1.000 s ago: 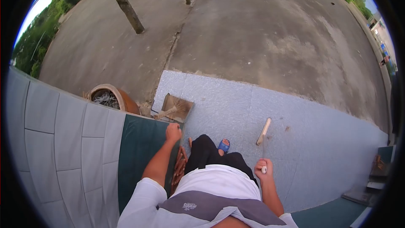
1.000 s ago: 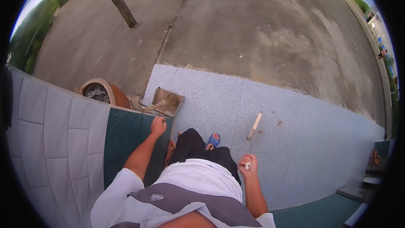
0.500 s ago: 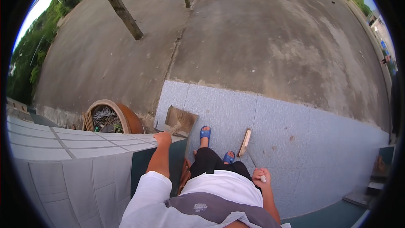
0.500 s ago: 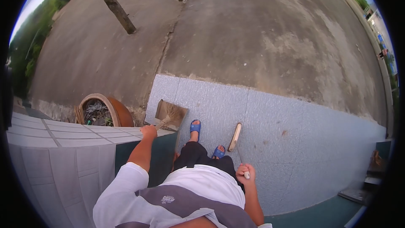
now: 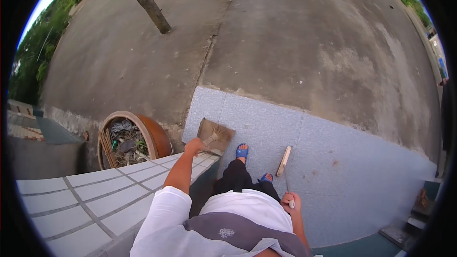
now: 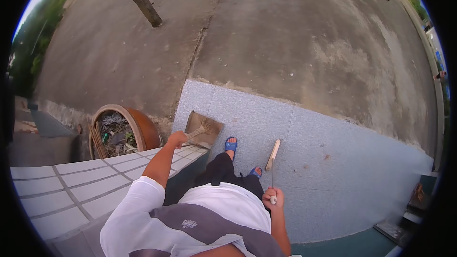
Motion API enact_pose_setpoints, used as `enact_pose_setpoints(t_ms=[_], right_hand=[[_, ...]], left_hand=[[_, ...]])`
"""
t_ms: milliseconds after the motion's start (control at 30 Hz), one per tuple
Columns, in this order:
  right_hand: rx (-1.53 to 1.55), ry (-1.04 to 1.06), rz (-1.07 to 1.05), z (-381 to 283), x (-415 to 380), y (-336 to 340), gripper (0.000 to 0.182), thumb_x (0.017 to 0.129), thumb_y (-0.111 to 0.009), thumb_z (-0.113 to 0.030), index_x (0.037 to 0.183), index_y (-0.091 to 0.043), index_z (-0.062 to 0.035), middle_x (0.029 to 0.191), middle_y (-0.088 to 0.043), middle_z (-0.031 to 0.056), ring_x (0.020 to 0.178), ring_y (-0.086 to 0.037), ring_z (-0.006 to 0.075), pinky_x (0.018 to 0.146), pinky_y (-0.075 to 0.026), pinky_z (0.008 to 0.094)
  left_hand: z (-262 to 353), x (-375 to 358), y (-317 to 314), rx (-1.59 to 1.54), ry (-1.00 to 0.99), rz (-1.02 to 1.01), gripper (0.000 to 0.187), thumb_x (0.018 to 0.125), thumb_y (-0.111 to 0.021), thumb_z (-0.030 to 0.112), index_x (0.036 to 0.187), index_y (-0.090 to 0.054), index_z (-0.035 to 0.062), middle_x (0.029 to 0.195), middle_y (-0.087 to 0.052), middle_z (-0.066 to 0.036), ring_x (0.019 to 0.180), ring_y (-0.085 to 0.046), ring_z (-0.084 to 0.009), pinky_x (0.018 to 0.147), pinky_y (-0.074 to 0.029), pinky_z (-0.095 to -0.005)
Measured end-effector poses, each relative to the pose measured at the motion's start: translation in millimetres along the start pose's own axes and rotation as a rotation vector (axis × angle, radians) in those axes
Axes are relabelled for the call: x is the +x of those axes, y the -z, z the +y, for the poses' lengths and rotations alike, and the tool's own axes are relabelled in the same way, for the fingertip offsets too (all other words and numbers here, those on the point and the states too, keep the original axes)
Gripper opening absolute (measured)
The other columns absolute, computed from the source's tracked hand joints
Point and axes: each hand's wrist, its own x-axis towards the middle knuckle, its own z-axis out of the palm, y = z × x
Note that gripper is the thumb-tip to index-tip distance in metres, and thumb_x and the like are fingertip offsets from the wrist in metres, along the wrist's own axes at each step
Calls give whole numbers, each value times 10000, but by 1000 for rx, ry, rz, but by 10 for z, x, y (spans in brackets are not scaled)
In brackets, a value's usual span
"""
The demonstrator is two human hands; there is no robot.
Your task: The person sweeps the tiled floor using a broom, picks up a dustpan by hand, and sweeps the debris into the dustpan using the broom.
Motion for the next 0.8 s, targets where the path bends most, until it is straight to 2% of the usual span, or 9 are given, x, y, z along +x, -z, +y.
enact_pose_setpoints(t_ms=[33, 167, 267, 367, 567, 633, 667, 733, 800], right_hand=[[54, -27, -7, 28, 47, -107, 97, 710, -436, -125, 722, -430, -29, 463, -369, -43, 382, -367, 71, 386, -316, 229], [104, -31, 21, 102, 214, -380, 81, 712, -422, -106, 738, -417, -30, 473, -377, -38, 392, -384, 70, 389, -321, 231], [102, -11, 35, 157, 271, -495, 79, 713, -428, -106, 737, -418, -31, 479, -383, -37, 397, -392, 68, 388, -319, 227], [122, -26, 32, 216, 253, -516, 85, 715, -434, -110, 738, -424, -29, 477, -382, -40, 397, -390, 66, 387, -317, 223], [198, -14, 30, 197, 198, -445, 84, 716, -433, -109, 730, -434, -25, 472, -377, -44, 396, -389, 65, 389, -312, 222], [220, -6, 3, 212, 155, -417, 91, 713, -442, -105, 746, -433, -20, 480, -393, -40, 402, -400, 65, 393, -320, 220], [224, -6, -36, 223, 129, -400, 103, 709, -451, -101, 761, -431, -15, 487, -408, -37, 407, -410, 65, 397, -329, 218], [225, -4, -14, 215, 93, -365, 105, 711, -452, -100, 767, -430, -13, 487, -405, -37, 406, -409, 64, 397, -328, 216], [226, 0, 14, 231, 34, -350, 107, 714, -452, -98, 773, -428, -12, 486, -403, -36, 404, -408, 64, 397, -328, 214]], left_hand=[[-10, 44, 247, -3, -41, 59, 203, 648, -475, 137, 684, -568, -41, 566, -559, -164, 437, -550, -234, 471, -451, -344], [-229, 207, 1050, -139, -61, 125, 161, 662, -484, 101, 633, -550, -43, 541, -537, -155, 393, -506, -192, 331, -387, -329], [-518, 181, 1276, -189, -27, 165, 209, 644, -491, 120, 526, -521, -49, 471, -509, -144, 407, -522, -229, 359, -405, -332], [-939, 566, 1136, -223, -53, 153, 220, 647, -484, 111, 505, -507, -56, 457, -495, -145, 397, -517, -234, 351, -403, -334], [-1364, 622, 525, -309, 156, 202, 265, 722, -439, 138, 562, -542, -47, 453, -496, -139, 396, -526, -241, 345, -418, -339], [-1876, 1274, 18, 95, 159, 155, 235, 726, -469, 167, 835, -589, -3, 867, -575, -168, 790, -570, -230, 643, -440, -397], [-1837, 1108, -31, 107, 159, 140, 235, 726, -469, 167, 835, -589, -3, 867, -575, -168, 790, -570, -230, 643, -440, -397], [-1361, 315, 36, 160, 366, 195, 295, 760, -459, 214, 1014, -536, 87, 1112, -472, -113, 1025, -444, -217, 803, -360, -371], [-1220, 285, 3, 218, 382, 188, 302, 773, -438, 218, 1044, -515, 108, 1142, -443, -96, 1054, -408, -225, 809, -351, -360]])
